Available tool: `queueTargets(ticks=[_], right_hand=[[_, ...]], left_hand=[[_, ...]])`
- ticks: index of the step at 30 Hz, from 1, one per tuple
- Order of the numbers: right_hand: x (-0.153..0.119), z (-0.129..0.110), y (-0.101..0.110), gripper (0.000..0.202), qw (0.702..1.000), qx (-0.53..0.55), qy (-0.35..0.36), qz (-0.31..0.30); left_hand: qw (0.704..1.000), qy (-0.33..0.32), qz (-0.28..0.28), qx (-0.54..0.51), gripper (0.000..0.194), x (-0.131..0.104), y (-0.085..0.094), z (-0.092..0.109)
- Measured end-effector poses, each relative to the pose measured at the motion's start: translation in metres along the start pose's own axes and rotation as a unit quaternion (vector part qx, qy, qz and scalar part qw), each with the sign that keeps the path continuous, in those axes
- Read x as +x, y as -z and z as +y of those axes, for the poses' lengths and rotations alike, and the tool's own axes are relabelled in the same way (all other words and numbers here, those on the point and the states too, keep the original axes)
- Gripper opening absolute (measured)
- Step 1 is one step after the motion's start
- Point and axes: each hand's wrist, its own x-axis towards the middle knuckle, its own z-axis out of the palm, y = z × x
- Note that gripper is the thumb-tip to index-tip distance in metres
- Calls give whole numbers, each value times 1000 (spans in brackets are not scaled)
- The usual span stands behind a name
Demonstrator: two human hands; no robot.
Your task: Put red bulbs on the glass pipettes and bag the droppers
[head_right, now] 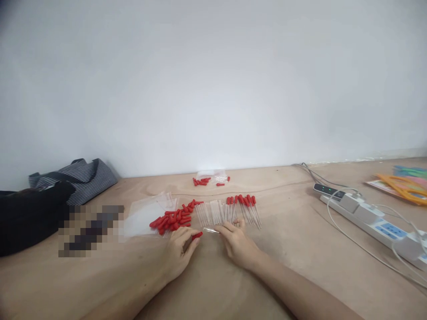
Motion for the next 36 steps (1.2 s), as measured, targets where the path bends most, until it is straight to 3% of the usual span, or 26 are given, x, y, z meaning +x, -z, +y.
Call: queueTargets(ticks=[10, 22, 36], right_hand=[[1, -8, 1, 30, 999, 12, -8, -30], [3, -6, -9, 24, 999, 37, 30, 18], [5, 2, -7, 28, 993, -48, 102, 43]], left_hand=[[1000, 0, -5, 9, 15, 0, 2, 1], [999, 22, -35, -3, 16, 1, 0, 4], [999, -6, -53, -9, 13, 0, 0, 4]])
